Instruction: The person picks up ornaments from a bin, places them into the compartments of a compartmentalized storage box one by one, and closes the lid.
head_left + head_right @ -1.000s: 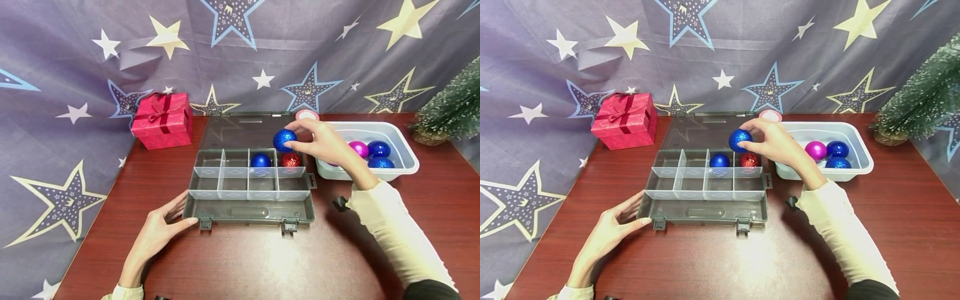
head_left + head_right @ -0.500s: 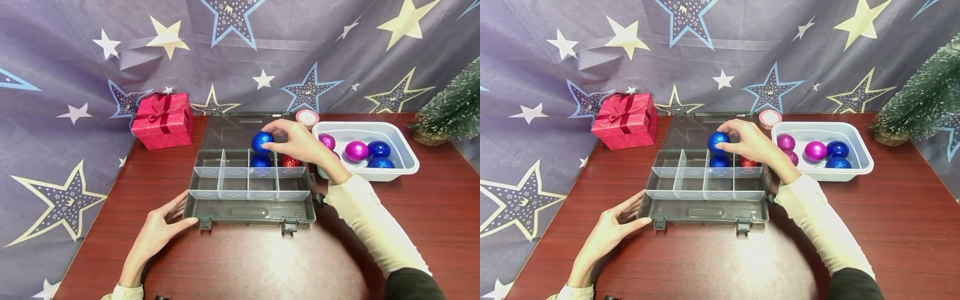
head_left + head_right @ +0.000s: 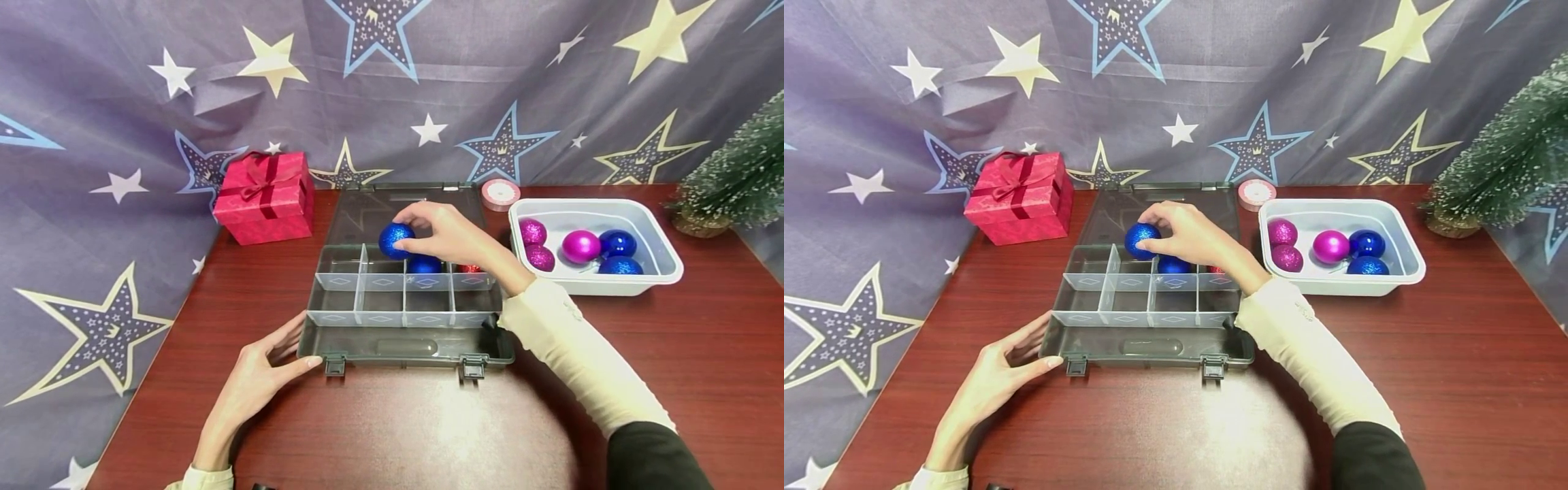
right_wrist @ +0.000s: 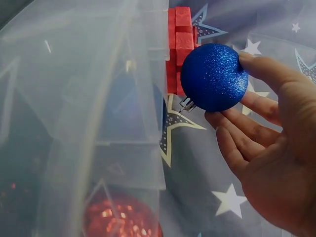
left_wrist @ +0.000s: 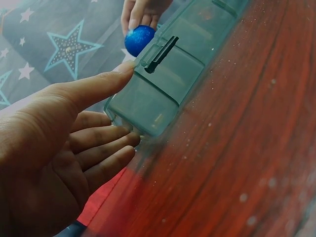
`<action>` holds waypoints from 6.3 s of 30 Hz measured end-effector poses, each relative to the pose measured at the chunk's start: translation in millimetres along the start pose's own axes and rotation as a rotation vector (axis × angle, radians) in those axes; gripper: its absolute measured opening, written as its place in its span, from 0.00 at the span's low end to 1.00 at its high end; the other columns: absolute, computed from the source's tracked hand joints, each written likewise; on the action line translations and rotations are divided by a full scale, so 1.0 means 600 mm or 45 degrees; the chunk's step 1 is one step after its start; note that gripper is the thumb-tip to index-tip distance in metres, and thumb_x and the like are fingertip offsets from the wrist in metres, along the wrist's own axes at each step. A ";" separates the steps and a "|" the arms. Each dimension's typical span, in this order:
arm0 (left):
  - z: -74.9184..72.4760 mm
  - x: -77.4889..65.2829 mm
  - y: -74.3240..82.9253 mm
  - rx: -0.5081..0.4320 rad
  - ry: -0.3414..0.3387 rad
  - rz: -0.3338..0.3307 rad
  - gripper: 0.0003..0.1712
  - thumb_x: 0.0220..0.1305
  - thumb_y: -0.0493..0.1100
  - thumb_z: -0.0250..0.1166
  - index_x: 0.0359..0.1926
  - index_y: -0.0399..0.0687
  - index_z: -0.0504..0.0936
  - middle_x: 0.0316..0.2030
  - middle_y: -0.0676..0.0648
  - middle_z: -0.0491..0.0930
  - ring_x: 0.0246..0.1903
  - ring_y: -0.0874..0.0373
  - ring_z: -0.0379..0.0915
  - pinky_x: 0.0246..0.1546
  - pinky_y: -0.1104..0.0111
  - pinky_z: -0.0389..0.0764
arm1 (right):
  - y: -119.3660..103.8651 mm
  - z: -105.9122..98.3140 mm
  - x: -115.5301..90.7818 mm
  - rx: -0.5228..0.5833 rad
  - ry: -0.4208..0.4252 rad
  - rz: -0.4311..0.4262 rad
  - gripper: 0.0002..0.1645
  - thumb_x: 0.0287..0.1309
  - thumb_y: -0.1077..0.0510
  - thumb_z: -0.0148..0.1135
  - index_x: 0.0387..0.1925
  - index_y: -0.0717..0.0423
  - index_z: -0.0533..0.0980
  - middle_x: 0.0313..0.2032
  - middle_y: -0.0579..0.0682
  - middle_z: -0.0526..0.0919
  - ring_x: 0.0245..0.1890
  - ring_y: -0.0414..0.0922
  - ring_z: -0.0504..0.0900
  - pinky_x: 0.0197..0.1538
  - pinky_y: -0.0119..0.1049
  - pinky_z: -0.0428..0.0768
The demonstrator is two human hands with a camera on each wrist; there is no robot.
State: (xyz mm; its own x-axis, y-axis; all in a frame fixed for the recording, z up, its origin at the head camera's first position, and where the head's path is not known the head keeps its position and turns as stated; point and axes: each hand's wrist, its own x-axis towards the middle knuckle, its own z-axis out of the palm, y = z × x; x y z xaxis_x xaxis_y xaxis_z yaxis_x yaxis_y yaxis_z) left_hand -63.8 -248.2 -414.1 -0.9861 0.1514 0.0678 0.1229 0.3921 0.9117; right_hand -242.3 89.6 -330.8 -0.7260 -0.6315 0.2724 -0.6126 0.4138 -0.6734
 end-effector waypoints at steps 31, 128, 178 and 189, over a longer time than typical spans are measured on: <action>0.002 0.000 0.001 0.052 0.015 0.002 0.41 0.61 0.44 0.79 0.74 0.49 0.73 0.60 0.43 0.82 0.57 0.53 0.81 0.55 0.76 0.79 | -0.003 0.037 0.023 -0.064 -0.029 -0.018 0.21 0.65 0.53 0.72 0.53 0.62 0.82 0.51 0.56 0.86 0.50 0.47 0.84 0.58 0.41 0.81; -0.001 0.002 -0.005 0.017 0.001 0.010 0.42 0.61 0.42 0.79 0.74 0.49 0.72 0.61 0.43 0.80 0.57 0.51 0.81 0.55 0.75 0.80 | 0.128 -0.212 -0.284 -0.436 0.167 0.582 0.31 0.62 0.52 0.75 0.60 0.65 0.77 0.52 0.68 0.83 0.47 0.63 0.86 0.39 0.25 0.76; 0.000 0.001 -0.006 0.021 0.005 0.004 0.42 0.61 0.42 0.78 0.74 0.50 0.72 0.61 0.43 0.81 0.57 0.53 0.80 0.56 0.75 0.80 | 0.019 -0.104 -0.079 -0.251 0.122 0.189 0.29 0.57 0.55 0.79 0.57 0.63 0.79 0.47 0.57 0.84 0.47 0.54 0.85 0.55 0.52 0.85; 0.001 0.001 -0.009 0.040 0.001 -0.014 0.43 0.60 0.45 0.79 0.74 0.50 0.72 0.62 0.46 0.81 0.57 0.59 0.80 0.56 0.74 0.80 | 0.000 -0.064 -0.033 -0.200 0.058 0.174 0.33 0.57 0.51 0.80 0.60 0.60 0.78 0.54 0.56 0.84 0.50 0.52 0.85 0.59 0.48 0.82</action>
State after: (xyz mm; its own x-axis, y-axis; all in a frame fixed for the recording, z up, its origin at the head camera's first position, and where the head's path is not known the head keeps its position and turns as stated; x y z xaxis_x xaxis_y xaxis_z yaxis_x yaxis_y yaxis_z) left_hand -65.0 -249.9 -419.4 -0.9875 0.1463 0.0583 0.1156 0.4221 0.8991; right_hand -239.6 127.2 -310.0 -0.8167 -0.5337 0.2193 -0.5462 0.5927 -0.5918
